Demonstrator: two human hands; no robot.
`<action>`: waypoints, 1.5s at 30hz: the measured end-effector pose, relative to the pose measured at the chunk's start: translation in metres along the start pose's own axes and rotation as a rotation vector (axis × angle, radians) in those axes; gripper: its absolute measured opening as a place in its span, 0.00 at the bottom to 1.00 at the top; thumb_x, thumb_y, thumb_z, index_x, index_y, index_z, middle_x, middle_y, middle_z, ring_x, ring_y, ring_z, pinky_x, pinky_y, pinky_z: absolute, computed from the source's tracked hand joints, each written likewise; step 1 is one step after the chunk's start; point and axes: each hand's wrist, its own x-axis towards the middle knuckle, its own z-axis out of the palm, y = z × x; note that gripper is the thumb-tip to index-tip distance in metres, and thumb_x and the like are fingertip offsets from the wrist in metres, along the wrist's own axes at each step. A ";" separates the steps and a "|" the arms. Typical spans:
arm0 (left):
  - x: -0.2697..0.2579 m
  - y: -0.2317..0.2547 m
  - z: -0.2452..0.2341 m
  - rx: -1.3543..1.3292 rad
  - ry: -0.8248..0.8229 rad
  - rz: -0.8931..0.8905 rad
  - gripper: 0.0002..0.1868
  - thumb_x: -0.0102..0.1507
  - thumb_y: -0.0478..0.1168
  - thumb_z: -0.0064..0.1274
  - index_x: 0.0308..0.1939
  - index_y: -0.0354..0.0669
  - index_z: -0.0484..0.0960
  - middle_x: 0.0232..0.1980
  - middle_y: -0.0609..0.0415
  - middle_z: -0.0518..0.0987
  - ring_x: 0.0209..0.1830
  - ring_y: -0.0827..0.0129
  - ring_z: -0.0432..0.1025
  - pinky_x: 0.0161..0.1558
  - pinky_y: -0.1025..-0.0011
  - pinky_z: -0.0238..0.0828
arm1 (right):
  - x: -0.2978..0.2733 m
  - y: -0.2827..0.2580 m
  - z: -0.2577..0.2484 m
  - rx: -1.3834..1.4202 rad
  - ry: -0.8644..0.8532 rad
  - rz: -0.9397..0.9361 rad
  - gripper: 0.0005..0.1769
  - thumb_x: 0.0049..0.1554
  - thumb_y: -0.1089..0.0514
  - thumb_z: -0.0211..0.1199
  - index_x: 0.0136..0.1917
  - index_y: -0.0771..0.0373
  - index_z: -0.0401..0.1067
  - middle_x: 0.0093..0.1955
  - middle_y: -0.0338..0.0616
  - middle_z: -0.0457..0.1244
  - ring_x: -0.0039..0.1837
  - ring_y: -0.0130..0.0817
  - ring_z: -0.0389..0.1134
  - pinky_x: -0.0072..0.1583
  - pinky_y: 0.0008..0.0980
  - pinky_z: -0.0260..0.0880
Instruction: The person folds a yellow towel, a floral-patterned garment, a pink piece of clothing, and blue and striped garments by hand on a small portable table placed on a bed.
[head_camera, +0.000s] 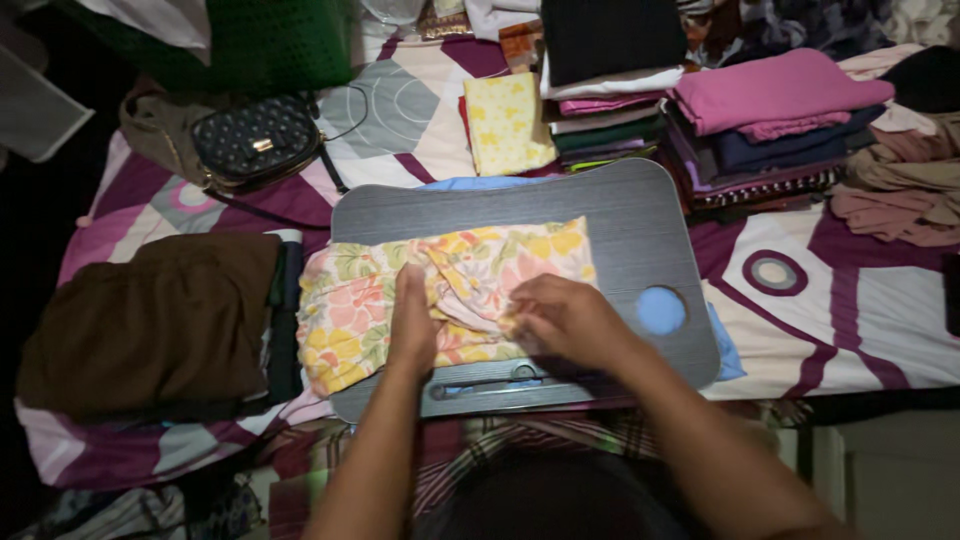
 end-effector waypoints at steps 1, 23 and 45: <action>-0.005 0.004 -0.004 0.214 0.153 -0.052 0.39 0.67 0.53 0.43 0.78 0.43 0.51 0.70 0.49 0.70 0.68 0.59 0.69 0.59 0.59 0.72 | -0.005 0.004 0.006 0.054 0.035 0.140 0.14 0.53 0.59 0.68 0.53 0.63 0.78 0.49 0.47 0.72 0.50 0.38 0.75 0.53 0.33 0.76; -0.023 -0.004 -0.006 1.063 0.204 0.507 0.17 0.58 0.41 0.62 0.48 0.36 0.81 0.48 0.39 0.77 0.44 0.51 0.75 0.45 0.61 0.74 | -0.032 0.121 -0.006 0.169 0.302 0.871 0.23 0.60 0.50 0.60 0.63 0.65 0.74 0.52 0.56 0.73 0.54 0.53 0.75 0.55 0.48 0.74; -0.028 0.017 0.058 -0.259 -0.153 -0.102 0.25 0.69 0.52 0.39 0.67 0.48 0.65 0.56 0.51 0.80 0.51 0.64 0.78 0.50 0.63 0.77 | 0.039 0.021 -0.033 0.677 0.135 0.455 0.23 0.60 0.62 0.57 0.69 0.58 0.65 0.54 0.43 0.69 0.49 0.28 0.73 0.51 0.32 0.77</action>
